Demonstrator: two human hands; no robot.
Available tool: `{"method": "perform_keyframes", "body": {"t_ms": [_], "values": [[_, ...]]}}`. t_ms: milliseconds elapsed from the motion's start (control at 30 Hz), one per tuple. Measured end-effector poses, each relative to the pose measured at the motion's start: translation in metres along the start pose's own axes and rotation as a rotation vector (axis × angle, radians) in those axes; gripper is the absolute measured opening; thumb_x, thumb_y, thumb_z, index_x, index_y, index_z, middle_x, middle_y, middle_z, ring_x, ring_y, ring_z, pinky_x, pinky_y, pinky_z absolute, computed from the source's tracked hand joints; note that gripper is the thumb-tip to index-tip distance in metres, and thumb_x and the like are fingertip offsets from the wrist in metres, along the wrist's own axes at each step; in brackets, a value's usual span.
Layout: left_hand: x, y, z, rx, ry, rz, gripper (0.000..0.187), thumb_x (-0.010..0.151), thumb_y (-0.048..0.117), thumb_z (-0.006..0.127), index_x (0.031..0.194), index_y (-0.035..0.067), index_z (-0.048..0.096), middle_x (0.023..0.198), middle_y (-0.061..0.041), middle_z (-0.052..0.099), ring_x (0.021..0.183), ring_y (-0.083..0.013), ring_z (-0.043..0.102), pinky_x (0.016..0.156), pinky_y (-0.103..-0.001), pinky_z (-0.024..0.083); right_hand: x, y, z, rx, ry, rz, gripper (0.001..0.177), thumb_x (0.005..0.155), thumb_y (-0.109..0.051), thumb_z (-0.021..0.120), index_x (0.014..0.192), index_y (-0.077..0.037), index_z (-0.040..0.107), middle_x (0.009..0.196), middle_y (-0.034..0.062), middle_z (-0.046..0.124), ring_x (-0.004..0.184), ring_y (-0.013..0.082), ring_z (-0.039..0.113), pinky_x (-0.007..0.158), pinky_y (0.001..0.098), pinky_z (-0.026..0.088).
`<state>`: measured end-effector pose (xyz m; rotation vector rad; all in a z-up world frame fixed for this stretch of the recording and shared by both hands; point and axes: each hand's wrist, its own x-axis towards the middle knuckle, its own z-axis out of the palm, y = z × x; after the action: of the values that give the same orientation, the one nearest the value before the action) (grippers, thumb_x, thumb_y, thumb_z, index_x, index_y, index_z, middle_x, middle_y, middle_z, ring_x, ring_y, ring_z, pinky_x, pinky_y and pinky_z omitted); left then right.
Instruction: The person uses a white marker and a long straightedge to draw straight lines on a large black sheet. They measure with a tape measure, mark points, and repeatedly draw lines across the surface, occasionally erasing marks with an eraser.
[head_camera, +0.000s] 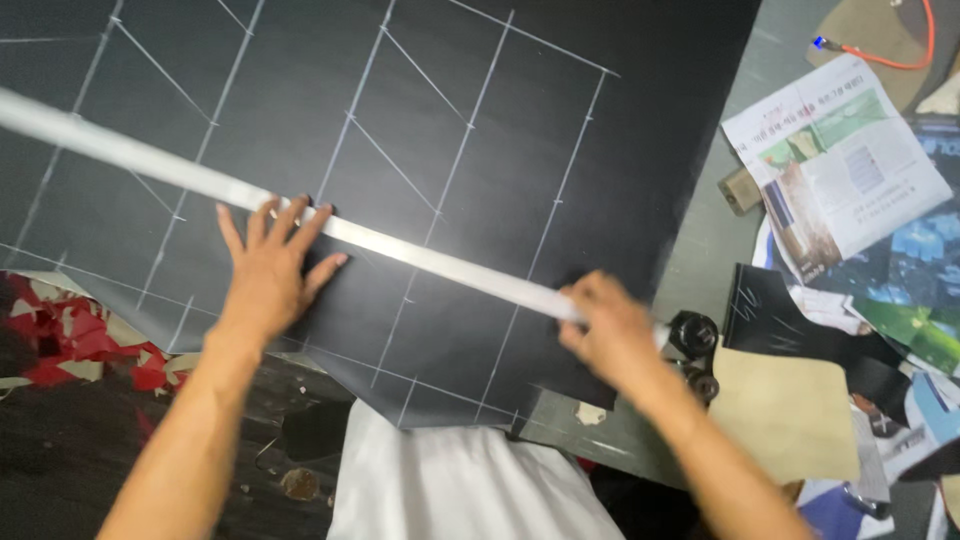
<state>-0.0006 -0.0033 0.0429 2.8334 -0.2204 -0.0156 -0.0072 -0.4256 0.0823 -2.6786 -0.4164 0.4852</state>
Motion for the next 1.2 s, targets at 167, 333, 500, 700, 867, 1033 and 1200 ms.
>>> {"method": "perform_keyframes", "body": {"t_ms": [167,333,500,700,867,1033,1200], "values": [[-0.017,0.017,0.011,-0.09,0.082,-0.077,0.06,0.094,0.037,0.071,0.147,0.012,0.059,0.153,-0.014,0.051,0.142,-0.0406,0.04,0.12,-0.07,0.014,0.069,0.044,-0.031,-0.058,0.177,-0.235,0.035,0.078,-0.01,0.077,0.114,-0.009,0.073,0.111,0.0083,0.063,0.103,0.0296,0.064,0.088,0.0411,0.054],[-0.033,0.019,0.033,-0.119,0.269,-0.332,0.067,0.096,0.035,0.074,0.149,0.0,0.051,0.16,-0.025,0.036,0.148,-0.0456,0.033,0.123,-0.066,0.015,0.119,0.053,-0.046,-0.104,0.262,-0.29,0.036,0.091,-0.006,0.073,0.127,-0.012,0.074,0.124,0.0086,0.065,0.111,0.0292,0.064,0.095,0.0385,0.053],[-0.035,-0.004,0.047,-0.077,0.429,-0.63,0.084,0.101,0.037,0.073,0.158,-0.007,0.031,0.163,-0.037,0.018,0.152,-0.054,0.019,0.123,-0.067,0.01,0.128,0.047,-0.032,0.032,0.223,-0.177,0.035,0.097,-0.016,0.079,0.131,-0.013,0.074,0.131,0.0052,0.067,0.089,0.0244,0.066,0.084,0.0356,0.053],[-0.032,-0.022,0.049,-0.111,0.402,-0.792,0.094,0.1,0.048,0.071,0.161,-0.006,0.023,0.163,-0.038,0.011,0.154,-0.0538,0.009,0.123,-0.067,0.003,0.122,0.048,-0.022,0.063,0.235,-0.208,0.029,0.102,-0.014,0.076,0.131,-0.012,0.076,0.134,0.0066,0.067,0.094,0.022,0.069,0.085,0.0338,0.055],[-0.026,-0.024,0.05,-0.11,0.348,-0.841,0.103,0.098,0.058,0.071,0.159,-0.008,0.021,0.166,-0.036,0.009,0.155,-0.0518,0.002,0.123,-0.067,-0.003,0.118,0.055,-0.016,0.085,0.255,-0.215,0.024,0.102,-0.014,0.079,0.126,-0.01,0.076,0.129,0.0081,0.067,0.105,0.0235,0.071,0.087,0.0345,0.054],[-0.017,-0.026,0.05,-0.146,0.354,-0.857,0.114,0.094,0.062,0.073,0.159,-0.011,0.016,0.167,-0.035,0.006,0.156,-0.0503,-0.002,0.123,-0.067,-0.006,0.118,0.056,-0.012,0.058,0.277,-0.226,0.021,0.103,-0.013,0.08,0.123,-0.01,0.077,0.125,0.0073,0.068,0.108,0.0242,0.071,0.092,0.036,0.055],[-0.013,-0.027,0.052,-0.179,0.329,-0.878,0.121,0.091,0.064,0.075,0.16,-0.011,0.01,0.167,-0.035,0.001,0.155,-0.0505,-0.006,0.121,-0.069,-0.009,0.109,0.055,-0.011,0.053,0.278,-0.219,0.02,0.101,-0.014,0.081,0.121,-0.01,0.078,0.122,0.0077,0.069,0.104,0.0233,0.07,0.092,0.0357,0.055]]}}
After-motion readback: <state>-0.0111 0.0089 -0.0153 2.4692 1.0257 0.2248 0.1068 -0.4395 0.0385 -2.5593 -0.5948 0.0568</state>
